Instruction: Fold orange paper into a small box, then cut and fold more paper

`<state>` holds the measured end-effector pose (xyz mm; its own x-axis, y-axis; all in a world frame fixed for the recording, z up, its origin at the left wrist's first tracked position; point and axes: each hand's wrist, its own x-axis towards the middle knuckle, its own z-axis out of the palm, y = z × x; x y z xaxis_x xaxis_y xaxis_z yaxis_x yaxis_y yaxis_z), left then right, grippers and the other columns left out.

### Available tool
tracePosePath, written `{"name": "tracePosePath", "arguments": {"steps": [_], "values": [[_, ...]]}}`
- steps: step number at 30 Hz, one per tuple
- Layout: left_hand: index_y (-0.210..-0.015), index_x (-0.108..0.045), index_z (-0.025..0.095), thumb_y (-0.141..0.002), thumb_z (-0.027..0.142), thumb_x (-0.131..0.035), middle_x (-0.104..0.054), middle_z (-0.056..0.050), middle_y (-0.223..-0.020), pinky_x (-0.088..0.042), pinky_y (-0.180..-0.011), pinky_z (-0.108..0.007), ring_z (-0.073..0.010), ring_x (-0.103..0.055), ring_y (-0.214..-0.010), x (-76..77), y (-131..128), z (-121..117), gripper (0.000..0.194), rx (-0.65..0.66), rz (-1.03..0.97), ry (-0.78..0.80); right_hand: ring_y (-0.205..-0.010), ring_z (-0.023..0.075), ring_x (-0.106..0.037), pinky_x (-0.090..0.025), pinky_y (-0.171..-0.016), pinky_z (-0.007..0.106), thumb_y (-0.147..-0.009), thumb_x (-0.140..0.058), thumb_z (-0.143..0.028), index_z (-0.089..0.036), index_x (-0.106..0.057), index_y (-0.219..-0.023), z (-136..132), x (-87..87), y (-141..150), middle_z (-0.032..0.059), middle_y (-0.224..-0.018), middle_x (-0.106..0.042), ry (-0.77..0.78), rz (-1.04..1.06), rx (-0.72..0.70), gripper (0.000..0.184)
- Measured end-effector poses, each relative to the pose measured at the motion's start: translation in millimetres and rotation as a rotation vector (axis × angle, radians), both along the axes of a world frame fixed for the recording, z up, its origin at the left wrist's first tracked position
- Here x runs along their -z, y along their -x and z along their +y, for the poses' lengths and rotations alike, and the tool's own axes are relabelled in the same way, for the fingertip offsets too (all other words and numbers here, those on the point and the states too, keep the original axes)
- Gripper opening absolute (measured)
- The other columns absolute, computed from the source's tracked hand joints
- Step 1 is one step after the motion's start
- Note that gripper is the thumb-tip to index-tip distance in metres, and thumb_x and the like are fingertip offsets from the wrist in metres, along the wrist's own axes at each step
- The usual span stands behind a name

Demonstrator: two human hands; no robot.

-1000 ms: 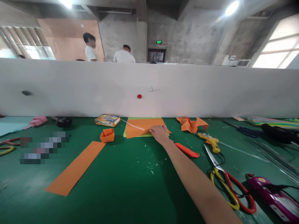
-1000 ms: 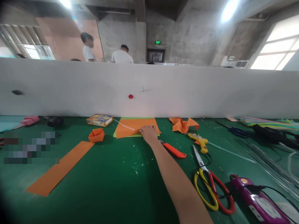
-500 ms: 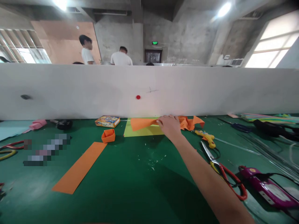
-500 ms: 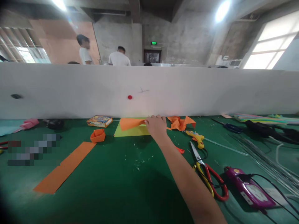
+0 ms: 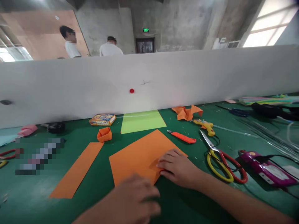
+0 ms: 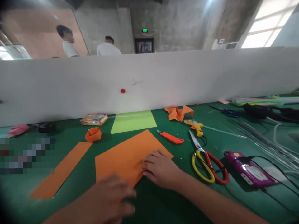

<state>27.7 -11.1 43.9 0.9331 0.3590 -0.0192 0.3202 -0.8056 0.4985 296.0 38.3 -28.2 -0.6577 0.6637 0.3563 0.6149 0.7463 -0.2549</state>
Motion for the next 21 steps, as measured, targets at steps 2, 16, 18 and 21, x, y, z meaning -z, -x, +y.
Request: {"name": "tracePosePath", "arguments": {"steps": [2,16,18,21], "values": [[-0.151,-0.045,0.035,-0.088,0.048,-0.070,-0.040,-0.011,-0.161,-0.040,-0.112,-0.063,-0.0431,-0.038,-0.146,-1.9,23,19,0.069,-0.243,0.140,-0.048,-0.115,0.0263,-0.059,-0.040,-0.102,0.045,-0.101,-0.056,-0.036,-0.025,-0.071,-0.120,8,-5.8,0,0.0071,-0.122,-0.072,0.060,-0.064,-0.055,0.026],[-0.155,-0.042,0.041,-0.078,0.027,-0.074,-0.043,-0.004,-0.162,-0.039,-0.116,-0.054,-0.0383,-0.043,-0.145,8.0,42,27,0.084,-0.309,0.312,-0.043,-0.137,0.0240,-0.051,-0.034,-0.117,0.046,-0.101,-0.052,-0.030,-0.029,-0.065,-0.136,17,-10.3,-15,0.0048,-0.146,-0.062,0.258,-0.002,-0.084,0.037],[-0.150,-0.050,0.037,-0.076,0.017,-0.067,-0.056,-0.001,-0.151,-0.042,-0.114,-0.049,-0.0328,-0.055,-0.134,3.9,35,25,0.078,-0.270,0.267,-0.058,-0.138,0.0240,-0.050,-0.033,-0.118,0.047,-0.100,-0.052,-0.028,-0.029,-0.065,-0.136,18,-10.9,-16,0.0047,-0.147,-0.061,0.265,0.005,-0.091,0.039],[-0.143,-0.058,0.033,-0.073,0.013,-0.062,-0.062,-0.001,-0.144,-0.045,-0.110,-0.045,-0.0299,-0.061,-0.125,1.8,30,28,0.073,-0.236,0.220,-0.099,-0.142,0.0248,-0.047,-0.030,-0.120,0.049,-0.097,-0.056,-0.028,-0.029,-0.062,-0.140,18,-12.2,-21,0.0054,-0.150,-0.058,0.284,0.013,-0.128,0.043]]}}
